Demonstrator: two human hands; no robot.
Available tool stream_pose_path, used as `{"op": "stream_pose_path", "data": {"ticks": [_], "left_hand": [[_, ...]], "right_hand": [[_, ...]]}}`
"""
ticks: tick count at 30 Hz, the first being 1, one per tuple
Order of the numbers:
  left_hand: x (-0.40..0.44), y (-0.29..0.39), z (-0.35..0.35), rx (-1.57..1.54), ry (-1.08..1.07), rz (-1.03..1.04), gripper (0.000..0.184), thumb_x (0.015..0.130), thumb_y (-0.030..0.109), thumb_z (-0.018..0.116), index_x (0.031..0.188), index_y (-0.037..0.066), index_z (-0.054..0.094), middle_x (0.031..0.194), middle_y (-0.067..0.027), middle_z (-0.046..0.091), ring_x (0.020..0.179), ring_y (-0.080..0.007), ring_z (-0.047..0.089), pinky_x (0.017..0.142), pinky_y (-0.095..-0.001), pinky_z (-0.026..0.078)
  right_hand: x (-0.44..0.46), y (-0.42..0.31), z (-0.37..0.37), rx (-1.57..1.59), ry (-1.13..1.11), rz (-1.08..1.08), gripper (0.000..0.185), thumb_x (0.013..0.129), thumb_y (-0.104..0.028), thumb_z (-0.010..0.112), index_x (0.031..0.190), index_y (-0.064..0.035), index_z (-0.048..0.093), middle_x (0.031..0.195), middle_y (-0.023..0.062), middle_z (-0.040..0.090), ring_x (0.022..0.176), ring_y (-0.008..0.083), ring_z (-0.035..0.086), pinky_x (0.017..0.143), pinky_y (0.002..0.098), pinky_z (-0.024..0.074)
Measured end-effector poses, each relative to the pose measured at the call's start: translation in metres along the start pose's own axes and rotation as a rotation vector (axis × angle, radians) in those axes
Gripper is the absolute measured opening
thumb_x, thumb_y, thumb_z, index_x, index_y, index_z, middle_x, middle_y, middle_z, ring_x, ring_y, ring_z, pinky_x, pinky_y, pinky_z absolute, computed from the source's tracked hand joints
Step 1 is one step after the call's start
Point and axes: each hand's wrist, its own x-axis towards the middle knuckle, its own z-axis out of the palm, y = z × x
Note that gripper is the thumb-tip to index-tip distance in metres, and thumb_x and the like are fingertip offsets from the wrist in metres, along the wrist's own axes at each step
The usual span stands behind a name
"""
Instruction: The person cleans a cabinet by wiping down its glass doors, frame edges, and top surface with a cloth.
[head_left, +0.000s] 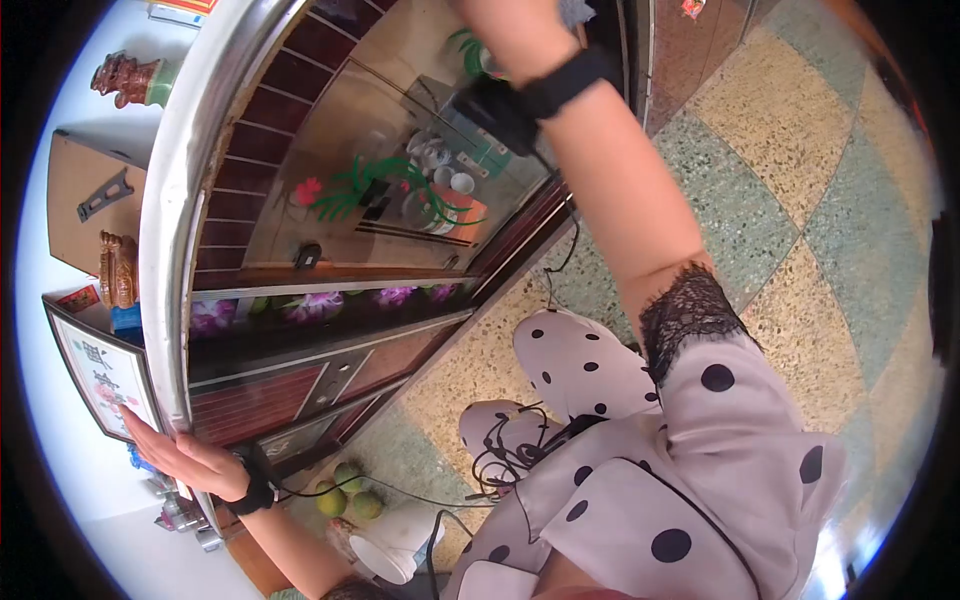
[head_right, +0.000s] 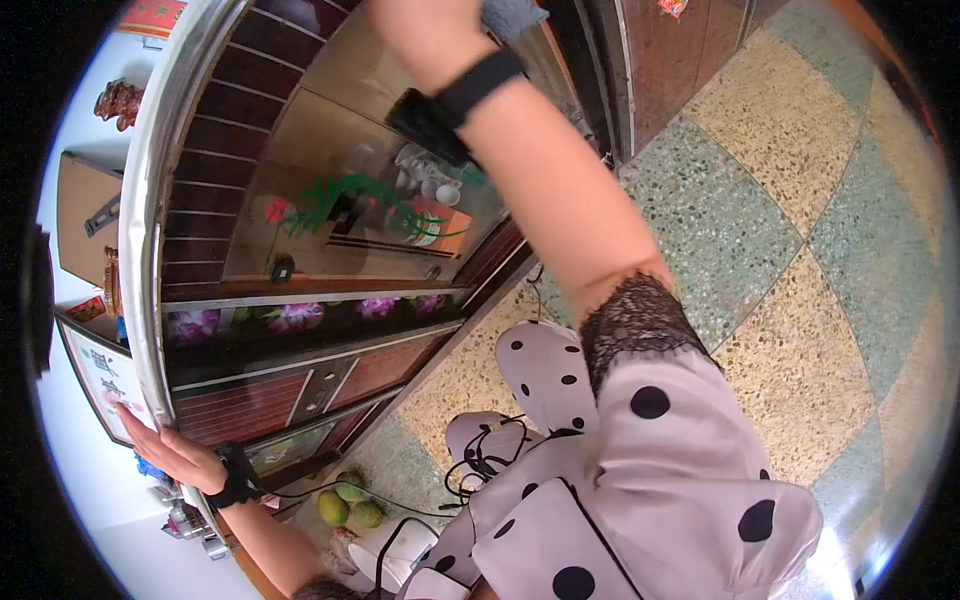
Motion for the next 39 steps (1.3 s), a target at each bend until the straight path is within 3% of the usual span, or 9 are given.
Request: {"op": "stream_pose_path", "data": {"ticks": [3,4,9,20,24,30,32,33,39], "left_hand": [[0.001,0.002,-0.002,-0.003,-0.011,-0.009,0.065,0.099,0.049,0.020,0.139,0.001,0.040,0.138,-0.0205,0.045,0.127,-0.0371,0.042,0.107,-0.0476,0.028],[0.002,0.004,-0.002,-0.011,-0.019,-0.021,0.065,0.099,0.049,0.021,0.139,0.000,0.040,0.138,-0.0207,0.045,0.127,-0.0373,0.042,0.107,-0.0475,0.028],[0.005,0.011,-0.006,-0.048,-0.029,-0.020,0.065,0.099,0.048,0.022,0.140,0.000,0.039,0.139,-0.0208,0.044,0.129,-0.0376,0.040,0.109,-0.0475,0.025],[-0.005,-0.013,-0.001,0.029,-0.029,0.003,0.066,0.099,0.050,0.019,0.141,0.002,0.037,0.141,-0.0184,0.043,0.130,-0.0360,0.039,0.108,-0.0474,0.026],[-0.005,-0.014,0.001,0.017,-0.004,0.002,0.066,0.099,0.051,0.019,0.141,0.004,0.038,0.140,-0.0184,0.044,0.130,-0.0354,0.040,0.106,-0.0467,0.028],[-0.006,-0.014,0.002,0.033,0.016,-0.027,0.071,0.098,0.054,0.015,0.141,0.004,0.040,0.140,-0.0184,0.045,0.129,-0.0360,0.041,0.107,-0.0472,0.028],[-0.008,-0.021,0.003,0.072,0.021,0.013,0.071,0.098,0.054,0.014,0.141,0.004,0.039,0.140,-0.0176,0.045,0.130,-0.0357,0.040,0.108,-0.0472,0.026],[-0.009,-0.024,0.005,0.088,0.021,0.005,0.072,0.097,0.055,0.013,0.141,0.005,0.040,0.140,-0.0173,0.045,0.130,-0.0352,0.040,0.108,-0.0475,0.025],[-0.004,-0.011,-0.001,0.055,0.026,0.035,0.067,0.099,0.050,0.016,0.140,0.003,0.041,0.139,-0.0174,0.046,0.128,-0.0341,0.042,0.107,-0.0455,0.028]], "right_hand": [[-0.016,-0.039,0.006,-0.100,0.004,0.007,0.029,0.083,-0.010,0.048,0.110,-0.0046,0.059,0.128,0.0182,0.048,0.123,0.0374,0.041,0.093,0.0489,0.0384],[-0.035,-0.052,0.015,-0.044,-0.066,-0.024,0.023,0.079,-0.014,0.057,0.099,-0.0097,0.064,0.114,0.0167,0.053,0.106,0.0382,0.045,0.082,0.0524,0.0363],[-0.115,-0.105,-0.013,0.326,-0.207,-0.579,0.024,0.075,-0.026,0.056,0.095,-0.0231,0.067,0.123,-0.0031,0.054,0.124,0.0280,0.042,0.085,0.0466,0.0374],[0.000,0.010,0.006,0.050,-0.080,-0.879,0.027,0.077,-0.026,0.057,0.103,-0.0297,0.063,0.123,-0.0087,0.055,0.116,0.0206,0.048,0.081,0.0392,0.0412],[0.028,0.051,0.000,0.007,-0.004,-0.508,0.029,0.082,-0.011,0.048,0.108,-0.0025,0.058,0.124,0.0184,0.050,0.120,0.0369,0.044,0.092,0.0466,0.0391],[0.031,0.050,0.014,-0.102,0.099,-0.235,0.032,0.077,-0.008,0.049,0.108,-0.0012,0.056,0.121,0.0195,0.051,0.113,0.0391,0.047,0.092,0.0427,0.0404],[0.013,0.040,0.010,-0.144,-0.081,0.086,0.043,0.070,-0.011,0.061,0.112,-0.0027,0.055,0.123,0.0208,0.050,0.113,0.0406,0.047,0.095,0.0455,0.0392],[-0.007,0.053,0.027,-0.171,-0.054,0.127,0.029,0.073,-0.014,0.062,0.101,-0.0069,0.060,0.112,0.0140,0.055,0.105,0.0359,0.050,0.081,0.0441,0.0443],[-0.127,0.054,-0.004,-0.138,-0.336,0.027,0.037,0.063,0.001,0.060,0.099,0.0040,0.053,0.113,0.0246,0.048,0.101,0.0424,0.047,0.088,0.0468,0.0435]]}}
